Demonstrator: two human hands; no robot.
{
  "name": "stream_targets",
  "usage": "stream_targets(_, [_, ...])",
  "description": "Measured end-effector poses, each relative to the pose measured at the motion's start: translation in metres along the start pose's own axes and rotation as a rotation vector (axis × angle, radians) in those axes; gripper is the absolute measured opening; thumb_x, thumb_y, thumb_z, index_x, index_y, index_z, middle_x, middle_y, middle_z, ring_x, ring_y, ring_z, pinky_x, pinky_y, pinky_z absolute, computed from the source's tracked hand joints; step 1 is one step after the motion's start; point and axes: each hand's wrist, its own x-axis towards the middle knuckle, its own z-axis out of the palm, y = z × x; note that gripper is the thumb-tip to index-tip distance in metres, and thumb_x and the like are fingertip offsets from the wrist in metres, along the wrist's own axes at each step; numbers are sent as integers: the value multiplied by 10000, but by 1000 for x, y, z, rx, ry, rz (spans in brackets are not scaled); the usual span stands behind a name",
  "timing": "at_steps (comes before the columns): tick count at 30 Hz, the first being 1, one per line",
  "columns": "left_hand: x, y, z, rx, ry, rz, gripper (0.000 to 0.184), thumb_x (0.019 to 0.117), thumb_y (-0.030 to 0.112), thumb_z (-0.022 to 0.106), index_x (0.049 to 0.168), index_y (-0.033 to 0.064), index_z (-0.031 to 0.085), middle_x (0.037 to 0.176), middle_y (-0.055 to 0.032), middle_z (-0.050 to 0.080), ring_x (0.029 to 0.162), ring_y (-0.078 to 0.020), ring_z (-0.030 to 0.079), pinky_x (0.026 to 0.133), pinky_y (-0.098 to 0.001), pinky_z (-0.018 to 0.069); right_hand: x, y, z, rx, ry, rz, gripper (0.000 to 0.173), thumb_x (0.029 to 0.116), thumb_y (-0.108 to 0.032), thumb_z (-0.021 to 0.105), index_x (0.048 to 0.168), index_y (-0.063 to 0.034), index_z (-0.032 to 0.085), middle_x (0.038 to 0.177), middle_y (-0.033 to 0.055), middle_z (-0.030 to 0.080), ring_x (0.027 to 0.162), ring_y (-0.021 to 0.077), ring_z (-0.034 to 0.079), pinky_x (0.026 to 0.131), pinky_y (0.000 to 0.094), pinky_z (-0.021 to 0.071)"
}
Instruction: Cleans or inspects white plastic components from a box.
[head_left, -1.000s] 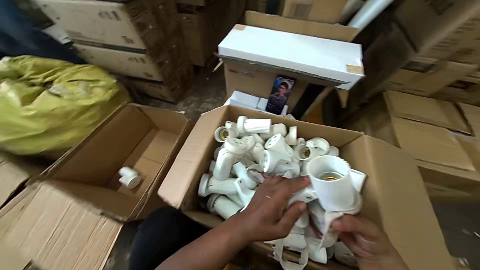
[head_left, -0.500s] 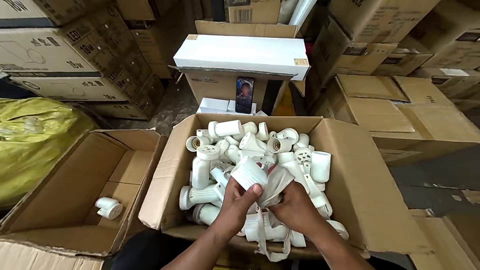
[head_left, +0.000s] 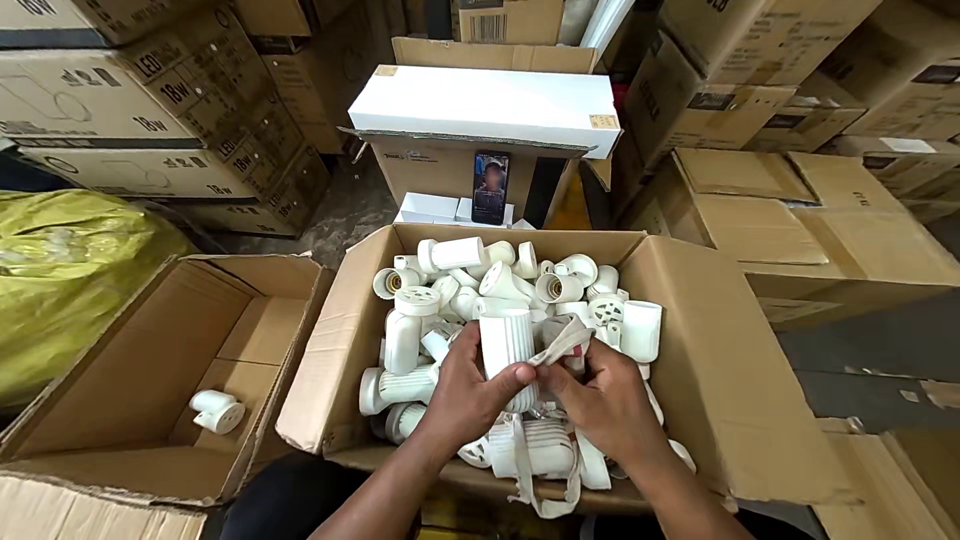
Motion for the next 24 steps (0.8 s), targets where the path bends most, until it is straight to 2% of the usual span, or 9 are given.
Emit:
stream_targets(2, [1,3,0,-41,-18,-29,809,805,602,776,1250,-24,524,1030,-59,717,927,-129,718,832,-307,622,3,3,-9,-266,11,-11,652,838,-754,622,985,-131,746,958,18,683,875,135,658,739,397,574])
stream_targets(5, [1,3,2,-44,-45,-55,802,805,579,790,1262,-19,514,1040,-59,715,943,-126,716,842,-305,619,3,2,-16,-495,-42,-21,753,859,-829,488,955,-134,764,981,81,699,971,248,671,783,506,562])
stream_targets(9, [2,-3,3,-1,-89,-88,819,801,529,821,1320,-9,486,1080,-61,717,972,-137,717,865,-324,620,-1,-14,-23,-874,-133,54,863,847,-892,336,702,-108,668,597,83,613,600,289,659,498,512,473])
stream_targets(12, [2,-12,3,98,-79,-96,860,781,539,836,1356,13,473,1092,-47,717,981,-129,716,877,-338,620,-3,-19,-24,-916,-71,71,849,804,-890,423,725,-84,681,567,84,597,548,288,639,470,499,458])
stream_targets(15, [1,-11,5,237,-75,-93,902,776,641,785,1371,30,492,1099,-24,715,999,-107,701,908,-373,602,-7,-12,-27,-765,-50,53,693,833,-794,515,758,-130,700,569,21,590,516,216,597,472,491,456])
stream_targets(17, [-1,-7,6,343,-72,-109,939,777,694,739,1396,31,498,1149,-53,700,1069,-142,671,982,-453,546,-11,-12,-30,-808,-62,19,690,848,-759,519,724,-99,677,547,67,583,489,276,595,447,531,436])
stream_targets(20, [-3,-2,6,440,-98,-88,925,833,688,659,1421,-7,493,1215,-160,674,1170,-260,631,1059,-556,458,-9,-18,-35,-735,-98,-72,640,850,-562,701,1057,43,709,881,238,699,796,431,683,664,622,525])
stream_targets(22, [-2,-3,5,471,-125,-27,885,899,668,548,1458,-14,467,1281,-208,642,1221,-323,599,1079,-598,415,-2,-11,-33,-517,-131,-278,494,888,-338,766,1179,54,691,1106,287,662,990,407,656,818,520,553])
stream_targets(24, [-1,-6,7,464,-124,40,816,945,613,487,1457,-21,466,1289,-223,635,1226,-346,594,1071,-625,403,-2,-4,-24,-361,-125,-448,274,942,-178,728,1088,54,721,1071,271,680,988,331,676,854,400,576])
